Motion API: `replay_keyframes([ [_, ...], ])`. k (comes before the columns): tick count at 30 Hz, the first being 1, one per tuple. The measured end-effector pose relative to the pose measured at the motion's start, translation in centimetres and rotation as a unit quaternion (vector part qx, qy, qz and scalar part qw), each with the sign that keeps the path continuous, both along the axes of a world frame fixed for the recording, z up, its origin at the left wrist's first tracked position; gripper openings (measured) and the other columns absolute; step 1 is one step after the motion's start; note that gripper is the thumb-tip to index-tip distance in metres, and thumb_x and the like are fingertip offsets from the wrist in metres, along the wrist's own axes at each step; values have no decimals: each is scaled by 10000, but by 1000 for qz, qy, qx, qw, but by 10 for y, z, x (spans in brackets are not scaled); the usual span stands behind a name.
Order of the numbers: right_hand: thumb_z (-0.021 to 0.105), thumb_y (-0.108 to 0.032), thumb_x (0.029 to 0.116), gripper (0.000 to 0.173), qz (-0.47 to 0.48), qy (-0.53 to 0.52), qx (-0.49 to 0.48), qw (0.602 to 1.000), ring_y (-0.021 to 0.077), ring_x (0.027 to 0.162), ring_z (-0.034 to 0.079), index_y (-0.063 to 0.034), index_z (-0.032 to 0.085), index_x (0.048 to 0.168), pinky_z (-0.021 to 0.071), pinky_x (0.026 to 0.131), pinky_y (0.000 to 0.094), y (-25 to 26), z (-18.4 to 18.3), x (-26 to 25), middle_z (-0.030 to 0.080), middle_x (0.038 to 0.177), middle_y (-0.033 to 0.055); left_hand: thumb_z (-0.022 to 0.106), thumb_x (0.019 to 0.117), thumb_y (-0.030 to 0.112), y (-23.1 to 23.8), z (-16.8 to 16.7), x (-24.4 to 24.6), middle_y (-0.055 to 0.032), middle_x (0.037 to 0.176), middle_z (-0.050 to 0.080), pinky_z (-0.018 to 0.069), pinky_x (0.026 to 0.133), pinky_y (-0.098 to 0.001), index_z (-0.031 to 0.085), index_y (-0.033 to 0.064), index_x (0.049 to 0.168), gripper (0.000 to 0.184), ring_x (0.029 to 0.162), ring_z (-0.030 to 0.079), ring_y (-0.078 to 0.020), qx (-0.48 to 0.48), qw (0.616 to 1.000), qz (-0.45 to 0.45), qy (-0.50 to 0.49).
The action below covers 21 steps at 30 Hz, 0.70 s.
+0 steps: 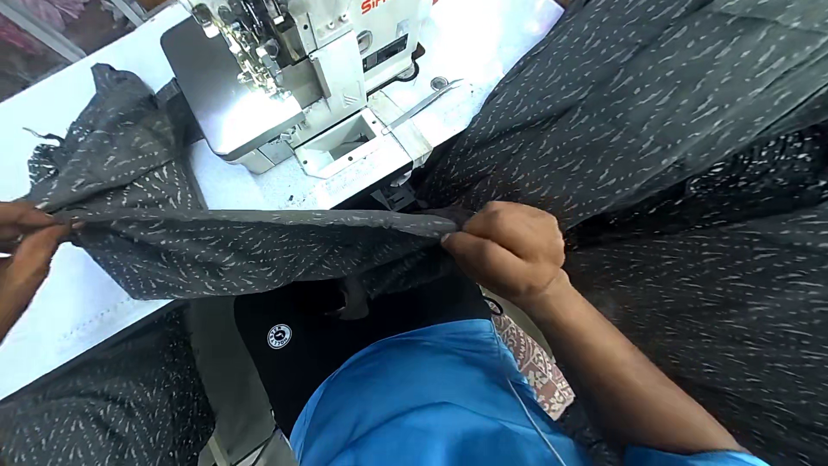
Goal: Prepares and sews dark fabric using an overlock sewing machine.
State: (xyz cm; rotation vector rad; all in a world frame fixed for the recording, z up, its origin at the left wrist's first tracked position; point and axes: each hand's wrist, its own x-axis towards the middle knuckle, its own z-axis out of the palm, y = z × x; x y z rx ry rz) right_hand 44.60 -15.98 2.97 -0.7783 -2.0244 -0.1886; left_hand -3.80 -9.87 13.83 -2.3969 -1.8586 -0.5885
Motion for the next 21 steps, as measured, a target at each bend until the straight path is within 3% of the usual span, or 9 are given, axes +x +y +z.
replay_keyframes([
  [3,550,-71,1016,77,2,-48,36,998,262,659,552,-46,619,989,467,589,374,-3,-2,-4,559,749,109,558,1023,59,-11,-31,-12,-361,915,606,518,785,-408,559,-240,997,300,794,590,-318,96,993,59,-19],
  [6,559,-68,1000,73,13,-57,49,997,253,653,545,-38,626,996,461,575,377,-6,-2,-7,541,747,94,477,1041,111,-12,-57,-27,-332,966,589,501,770,-482,511,-150,1130,278,803,593,-372,150,986,70,7],
  [11,552,-69,1011,62,11,-55,49,997,280,696,556,-33,600,997,477,614,414,-6,-4,-10,526,775,112,463,1008,54,-6,-71,-6,-243,889,594,505,721,-400,498,-97,1098,179,755,607,-266,202,975,86,-28],
  [16,569,-56,995,37,-13,-55,46,997,295,710,559,-40,576,1028,475,617,431,-3,-16,-2,508,802,120,491,1039,70,-6,-71,-8,-160,828,565,491,652,-280,493,-64,1076,139,676,564,-157,205,976,67,-30],
  [21,573,-31,981,56,-21,-48,29,998,315,693,571,-37,586,1036,468,597,447,-3,-25,2,525,786,139,517,1015,50,1,-69,-5,-123,753,549,450,616,-239,508,-61,1022,112,636,534,-116,240,968,44,-49],
])
